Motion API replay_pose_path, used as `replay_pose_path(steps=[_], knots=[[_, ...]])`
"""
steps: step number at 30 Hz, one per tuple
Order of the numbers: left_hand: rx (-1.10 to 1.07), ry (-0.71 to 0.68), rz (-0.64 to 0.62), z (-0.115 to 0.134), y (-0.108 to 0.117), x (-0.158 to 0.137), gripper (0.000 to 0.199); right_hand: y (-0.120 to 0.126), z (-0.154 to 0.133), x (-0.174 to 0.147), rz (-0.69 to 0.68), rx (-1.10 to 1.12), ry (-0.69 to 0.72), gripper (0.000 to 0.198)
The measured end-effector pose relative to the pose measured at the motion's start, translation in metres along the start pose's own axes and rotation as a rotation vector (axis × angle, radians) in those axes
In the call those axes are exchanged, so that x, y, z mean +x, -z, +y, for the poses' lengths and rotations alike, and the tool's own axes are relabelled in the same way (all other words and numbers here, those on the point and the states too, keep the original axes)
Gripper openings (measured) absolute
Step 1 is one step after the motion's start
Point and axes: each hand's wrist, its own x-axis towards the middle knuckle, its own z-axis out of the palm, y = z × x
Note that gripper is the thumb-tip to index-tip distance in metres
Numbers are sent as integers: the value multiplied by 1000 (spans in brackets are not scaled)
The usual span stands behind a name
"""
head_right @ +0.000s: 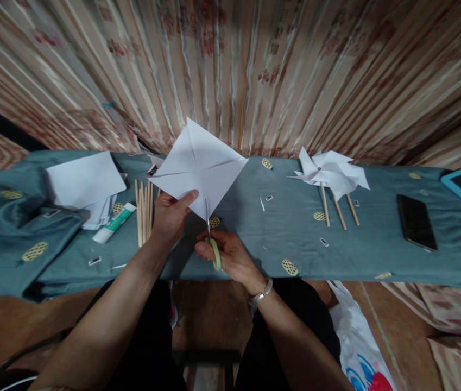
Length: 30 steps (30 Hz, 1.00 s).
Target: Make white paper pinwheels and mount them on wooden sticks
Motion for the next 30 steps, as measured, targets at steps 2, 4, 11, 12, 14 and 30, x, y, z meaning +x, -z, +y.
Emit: replay_pose_path(steps=[2,4,11,12,14,30], knots=[[-5,1,2,0,0,0,21,0,1,0,4,-3,2,56],[-9,-1,8,-1,0,0,21,0,1,0,13,0,1,55],[-11,-16,16,-3,2,2,24,-1,1,1,33,19,-3,53],[-13,-14,19,-2,2,2,24,-1,1,1,36,21,0,53],[-8,-6,29,0,2,2,25,-1,1,1,40,22,-2,52],[-7,19,24,4,2,0,26,-2,-4,2,85,85,-75,46]])
